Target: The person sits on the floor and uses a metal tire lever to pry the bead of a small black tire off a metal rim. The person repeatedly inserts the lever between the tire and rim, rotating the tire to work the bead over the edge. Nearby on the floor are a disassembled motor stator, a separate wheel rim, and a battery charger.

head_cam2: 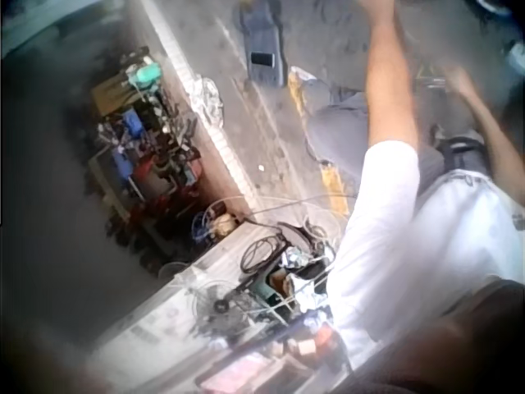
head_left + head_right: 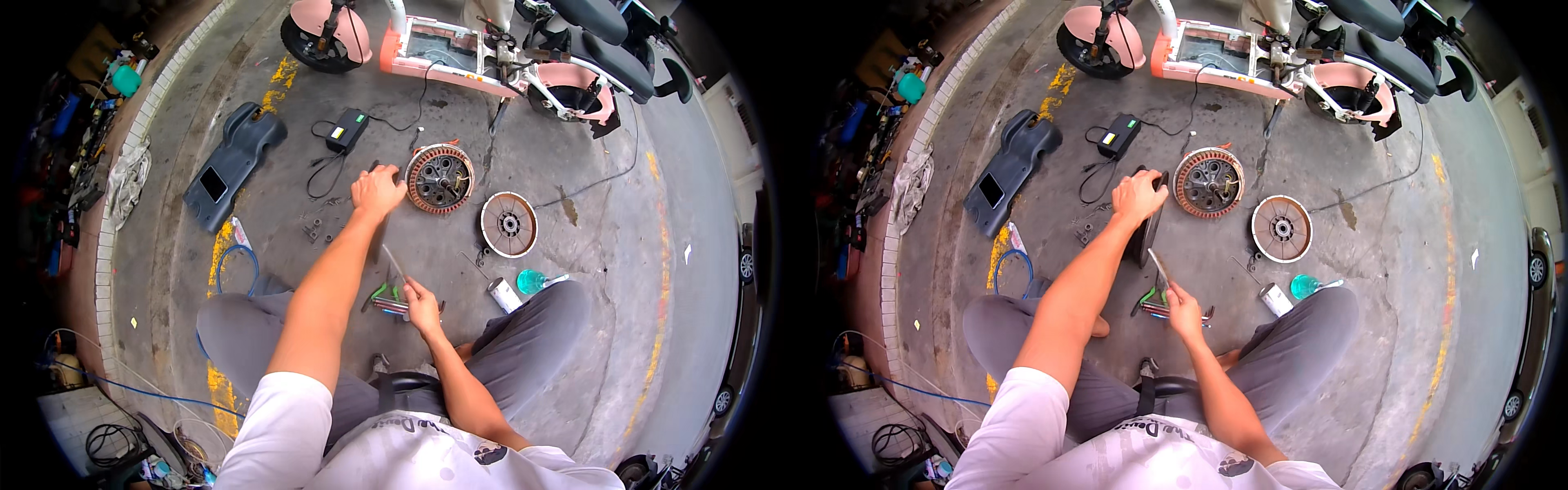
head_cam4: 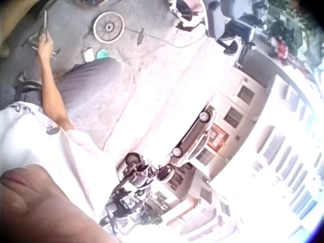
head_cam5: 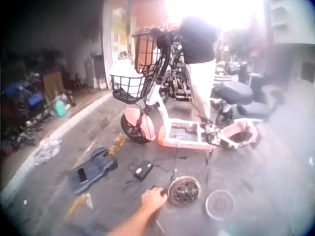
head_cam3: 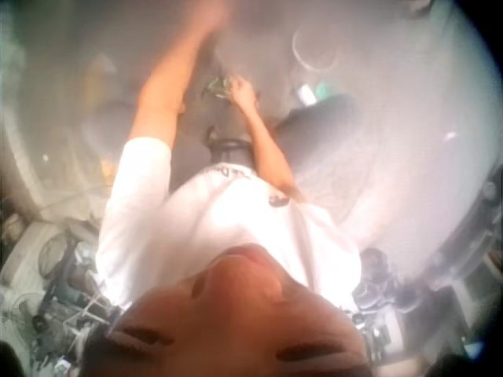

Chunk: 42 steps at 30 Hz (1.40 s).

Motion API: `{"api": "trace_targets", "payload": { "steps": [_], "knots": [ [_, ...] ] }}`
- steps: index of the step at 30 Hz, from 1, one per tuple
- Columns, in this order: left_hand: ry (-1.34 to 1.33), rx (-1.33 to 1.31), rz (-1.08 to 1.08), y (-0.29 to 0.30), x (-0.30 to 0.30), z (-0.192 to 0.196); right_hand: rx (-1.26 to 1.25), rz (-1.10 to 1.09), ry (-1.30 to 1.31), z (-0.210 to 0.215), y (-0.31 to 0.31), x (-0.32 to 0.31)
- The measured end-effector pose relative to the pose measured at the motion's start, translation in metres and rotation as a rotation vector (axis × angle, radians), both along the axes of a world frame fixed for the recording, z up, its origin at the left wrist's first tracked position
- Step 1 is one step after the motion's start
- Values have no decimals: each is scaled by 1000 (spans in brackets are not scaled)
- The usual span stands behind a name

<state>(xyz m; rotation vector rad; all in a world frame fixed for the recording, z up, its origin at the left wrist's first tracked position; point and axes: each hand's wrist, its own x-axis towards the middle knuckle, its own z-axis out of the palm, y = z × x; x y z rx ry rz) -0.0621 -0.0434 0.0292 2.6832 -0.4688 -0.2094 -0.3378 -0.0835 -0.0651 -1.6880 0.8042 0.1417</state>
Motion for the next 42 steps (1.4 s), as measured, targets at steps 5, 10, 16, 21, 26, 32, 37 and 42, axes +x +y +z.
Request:
{"api": "trace_targets", "payload": {
  "steps": [5,10,16,21,26,32,37,42],
  "knots": [
    [-137,3,-51,40,-39,-6,210,-245,-78,-22,-14,11],
    [-195,-330,334,62,-151,-57,407,-399,-97,-17,-17,18],
    [-87,-273,329,78,-158,-56,466,-391,-109,-15,-10,15],
    [-22,21,196,63,-117,2,343,-371,-95,-27,-19,9],
    [-25,3,237,76,-83,17,268,-288,-60,-18,-10,6],
    [-187,-128,333,107,-79,-27,729,-223,28,-2,16,14],
    [-179,-194,423,96,-83,-30,6,58,-147,-15,33,5],
    [-127,-292,617,84,-75,-23,-488,393,147,53,41,43]
  ]
}}
